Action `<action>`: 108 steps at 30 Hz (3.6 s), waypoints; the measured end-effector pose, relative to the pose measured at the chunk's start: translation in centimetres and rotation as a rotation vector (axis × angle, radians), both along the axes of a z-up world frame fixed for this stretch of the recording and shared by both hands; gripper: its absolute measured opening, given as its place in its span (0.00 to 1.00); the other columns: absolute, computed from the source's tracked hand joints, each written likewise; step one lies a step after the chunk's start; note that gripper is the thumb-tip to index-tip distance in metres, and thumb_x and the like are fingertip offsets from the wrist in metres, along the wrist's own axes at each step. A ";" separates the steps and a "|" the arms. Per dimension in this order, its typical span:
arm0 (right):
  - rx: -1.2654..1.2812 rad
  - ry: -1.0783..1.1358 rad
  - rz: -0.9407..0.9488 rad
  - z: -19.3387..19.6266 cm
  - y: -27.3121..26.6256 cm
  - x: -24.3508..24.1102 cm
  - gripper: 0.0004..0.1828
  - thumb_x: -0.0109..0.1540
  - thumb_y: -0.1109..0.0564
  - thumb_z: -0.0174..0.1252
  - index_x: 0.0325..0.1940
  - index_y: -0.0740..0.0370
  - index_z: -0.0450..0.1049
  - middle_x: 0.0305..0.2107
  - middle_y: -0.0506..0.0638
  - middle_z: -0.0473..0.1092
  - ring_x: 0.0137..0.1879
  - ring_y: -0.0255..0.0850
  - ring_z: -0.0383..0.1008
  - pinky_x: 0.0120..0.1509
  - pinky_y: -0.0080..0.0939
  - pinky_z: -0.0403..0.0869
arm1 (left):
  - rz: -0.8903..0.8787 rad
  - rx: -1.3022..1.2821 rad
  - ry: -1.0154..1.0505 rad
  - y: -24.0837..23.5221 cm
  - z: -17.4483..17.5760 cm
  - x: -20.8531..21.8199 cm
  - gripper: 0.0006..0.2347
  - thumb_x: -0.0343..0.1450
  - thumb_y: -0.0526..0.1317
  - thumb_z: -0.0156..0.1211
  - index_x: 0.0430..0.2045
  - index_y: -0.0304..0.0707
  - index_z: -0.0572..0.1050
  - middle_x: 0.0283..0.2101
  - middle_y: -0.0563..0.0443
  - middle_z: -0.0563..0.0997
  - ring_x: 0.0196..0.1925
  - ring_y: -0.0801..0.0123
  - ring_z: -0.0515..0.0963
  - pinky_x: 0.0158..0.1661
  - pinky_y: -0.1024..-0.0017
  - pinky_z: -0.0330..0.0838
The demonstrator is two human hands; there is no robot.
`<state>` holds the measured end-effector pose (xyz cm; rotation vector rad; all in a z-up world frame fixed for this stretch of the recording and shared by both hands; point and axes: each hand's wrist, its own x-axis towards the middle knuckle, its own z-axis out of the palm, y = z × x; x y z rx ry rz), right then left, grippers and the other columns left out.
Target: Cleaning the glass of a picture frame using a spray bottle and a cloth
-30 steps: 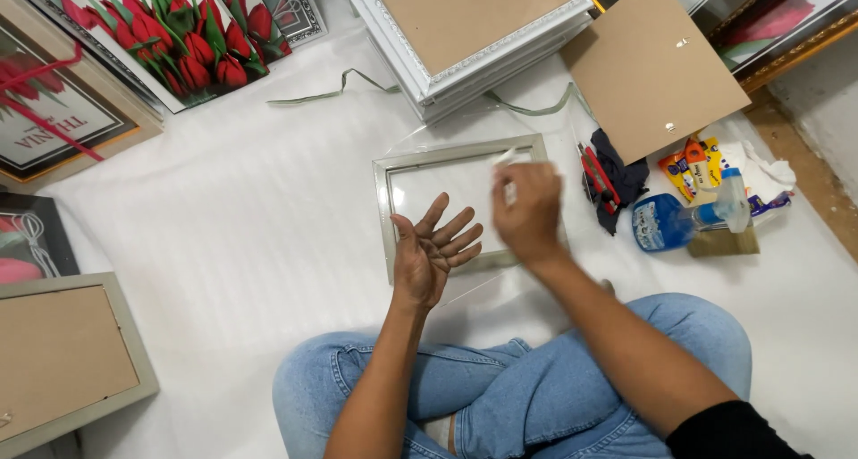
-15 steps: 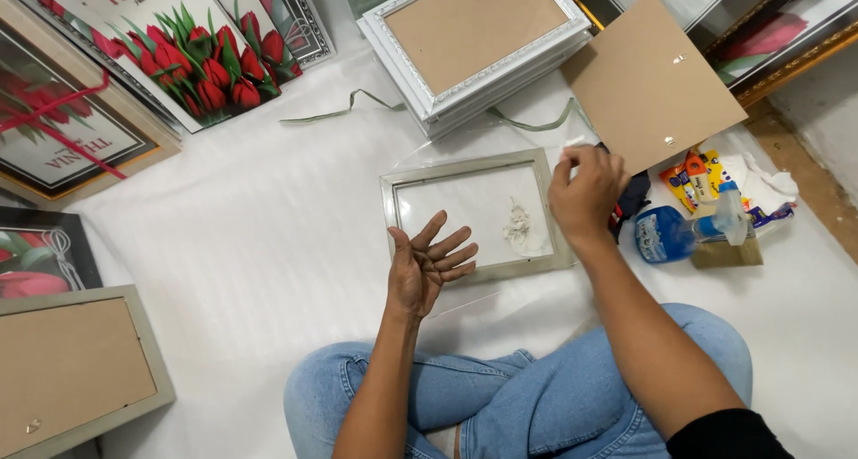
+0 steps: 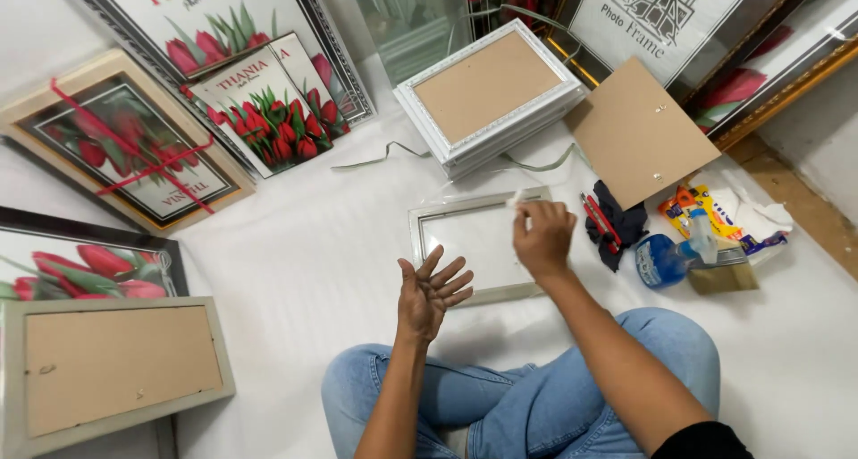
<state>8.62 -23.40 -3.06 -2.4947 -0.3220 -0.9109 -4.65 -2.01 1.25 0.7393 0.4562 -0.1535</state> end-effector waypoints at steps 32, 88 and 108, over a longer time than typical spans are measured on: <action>0.041 0.176 0.275 2.6 3.1 -12.6 0.03 0.59 0.53 0.62 0.36 0.46 0.76 0.30 0.41 0.71 0.45 0.47 0.72 0.52 0.50 0.65 | 0.055 -0.050 -0.082 2.1 2.8 -0.4 0.38 0.66 0.77 0.37 0.60 0.53 0.74 0.55 0.31 0.78 0.54 0.37 0.79 0.49 0.44 0.79; 1.037 0.741 0.010 6.4 -7.8 0.9 0.08 0.65 0.58 0.62 0.48 0.58 0.76 0.32 0.43 0.71 0.39 0.32 0.73 0.42 0.31 0.71 | -0.028 -0.084 -0.100 5.8 0.5 -2.6 0.40 0.66 0.75 0.31 0.58 0.47 0.74 0.51 0.27 0.79 0.51 0.35 0.80 0.44 0.41 0.79; 1.519 1.047 0.556 13.4 -7.6 -6.4 0.05 0.68 0.63 0.52 0.49 0.60 0.67 0.45 0.71 0.77 0.46 0.62 0.82 0.43 0.59 0.82 | -0.119 0.066 -0.224 7.1 3.3 1.3 0.45 0.65 0.78 0.25 0.64 0.43 0.68 0.54 0.26 0.78 0.50 0.37 0.81 0.48 0.46 0.79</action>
